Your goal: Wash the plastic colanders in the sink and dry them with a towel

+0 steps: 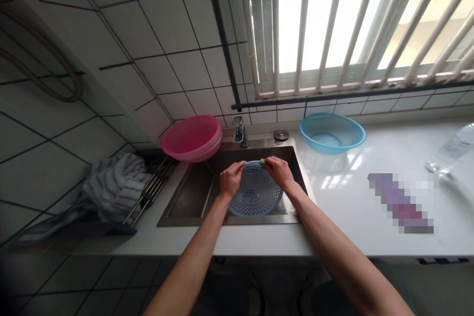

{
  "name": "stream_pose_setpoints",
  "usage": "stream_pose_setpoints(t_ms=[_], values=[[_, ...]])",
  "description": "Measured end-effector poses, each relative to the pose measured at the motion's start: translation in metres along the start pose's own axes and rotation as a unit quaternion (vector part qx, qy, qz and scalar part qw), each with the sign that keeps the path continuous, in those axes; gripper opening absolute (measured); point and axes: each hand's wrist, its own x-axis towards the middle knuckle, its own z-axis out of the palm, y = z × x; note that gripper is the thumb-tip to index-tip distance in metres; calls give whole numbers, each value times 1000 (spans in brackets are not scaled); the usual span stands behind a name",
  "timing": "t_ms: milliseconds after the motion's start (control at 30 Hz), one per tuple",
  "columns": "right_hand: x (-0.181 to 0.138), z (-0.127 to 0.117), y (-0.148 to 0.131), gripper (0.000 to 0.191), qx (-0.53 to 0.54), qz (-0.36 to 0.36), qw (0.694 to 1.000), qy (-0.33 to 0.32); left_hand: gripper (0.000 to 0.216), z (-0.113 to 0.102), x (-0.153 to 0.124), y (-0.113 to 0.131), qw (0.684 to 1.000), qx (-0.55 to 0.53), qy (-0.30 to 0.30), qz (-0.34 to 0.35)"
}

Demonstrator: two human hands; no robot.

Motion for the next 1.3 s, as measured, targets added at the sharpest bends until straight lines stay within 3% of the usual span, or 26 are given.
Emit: stream_pose_setpoints(t_ms=[300,433,733,933,1000,1167,1300], values=[[-1,10,-24,18,0,-41,997,-58,30,8,-3,10,995,53,-82,14],[3,13,-26,17,-16,-51,997,-61,28,10,-2,11,996,54,-73,-2],[7,8,-11,22,-17,-15,999,-28,22,4,1,-3,998,-8,21,-63],[5,-1,14,18,-27,78,995,51,21,-5,4,-28,966,-36,193,-171],[4,-1,22,17,-32,118,991,63,20,-7,5,-35,955,-46,225,-187],[4,-2,27,17,-7,134,989,66,20,-5,5,-40,967,-48,183,-168],[4,-4,17,18,-2,75,995,60,44,-4,5,-34,980,-25,108,-164]])
